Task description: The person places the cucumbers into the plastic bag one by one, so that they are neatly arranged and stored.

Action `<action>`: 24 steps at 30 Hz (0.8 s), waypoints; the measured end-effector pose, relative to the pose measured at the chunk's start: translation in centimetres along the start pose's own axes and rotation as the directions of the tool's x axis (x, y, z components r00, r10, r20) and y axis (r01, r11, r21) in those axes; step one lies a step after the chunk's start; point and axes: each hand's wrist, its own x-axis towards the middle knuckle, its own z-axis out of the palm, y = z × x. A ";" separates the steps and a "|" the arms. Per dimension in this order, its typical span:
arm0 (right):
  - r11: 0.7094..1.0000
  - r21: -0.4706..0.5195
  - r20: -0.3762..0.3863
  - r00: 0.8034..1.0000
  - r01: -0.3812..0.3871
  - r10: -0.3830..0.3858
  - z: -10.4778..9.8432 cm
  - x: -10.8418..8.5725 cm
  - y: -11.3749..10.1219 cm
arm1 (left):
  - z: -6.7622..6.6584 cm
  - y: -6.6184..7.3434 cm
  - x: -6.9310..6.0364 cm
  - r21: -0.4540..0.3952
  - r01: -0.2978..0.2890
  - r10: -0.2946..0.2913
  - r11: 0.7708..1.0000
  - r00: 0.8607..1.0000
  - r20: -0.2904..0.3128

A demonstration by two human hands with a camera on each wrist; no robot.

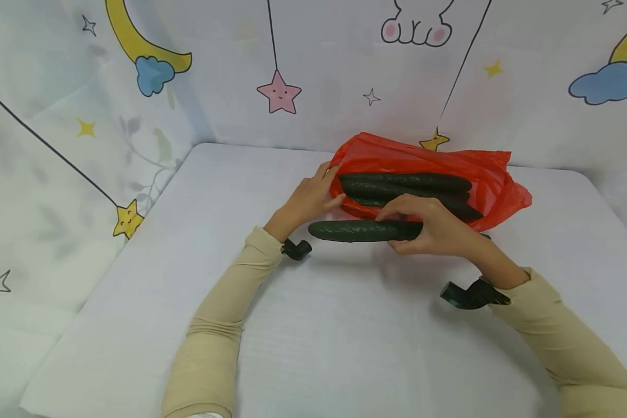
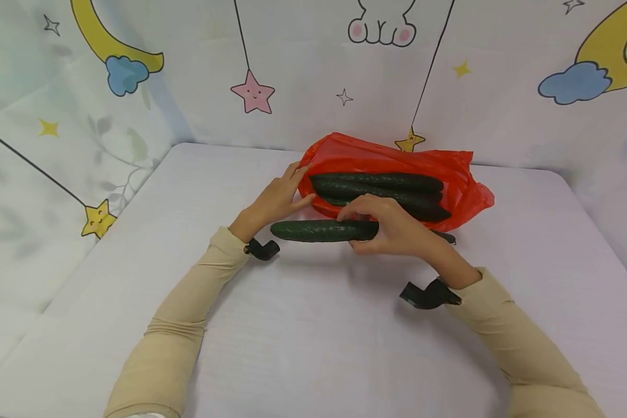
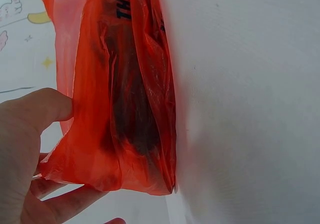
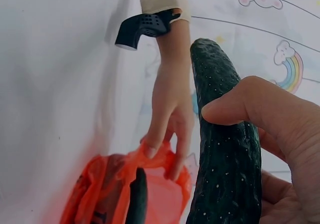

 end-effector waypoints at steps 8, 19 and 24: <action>0.999 -0.006 0.009 0.999 -0.031 0.032 -0.1 1.0 0.2 | 0.2 -0.1 0.2 0.045 -0.051 0.053 0.998 0.998 -0.046; 0.998 -0.018 0.004 0.998 -0.058 0.058 -0.4 2.3 0.2 | 0.2 0.0 0.3 -0.037 -0.049 0.048 0.998 0.999 -0.021; 0.995 -0.017 0.016 0.995 -0.094 0.094 -0.3 3.2 0.7 | -0.1 0.2 0.1 -0.031 -0.030 0.030 0.999 1.000 0.003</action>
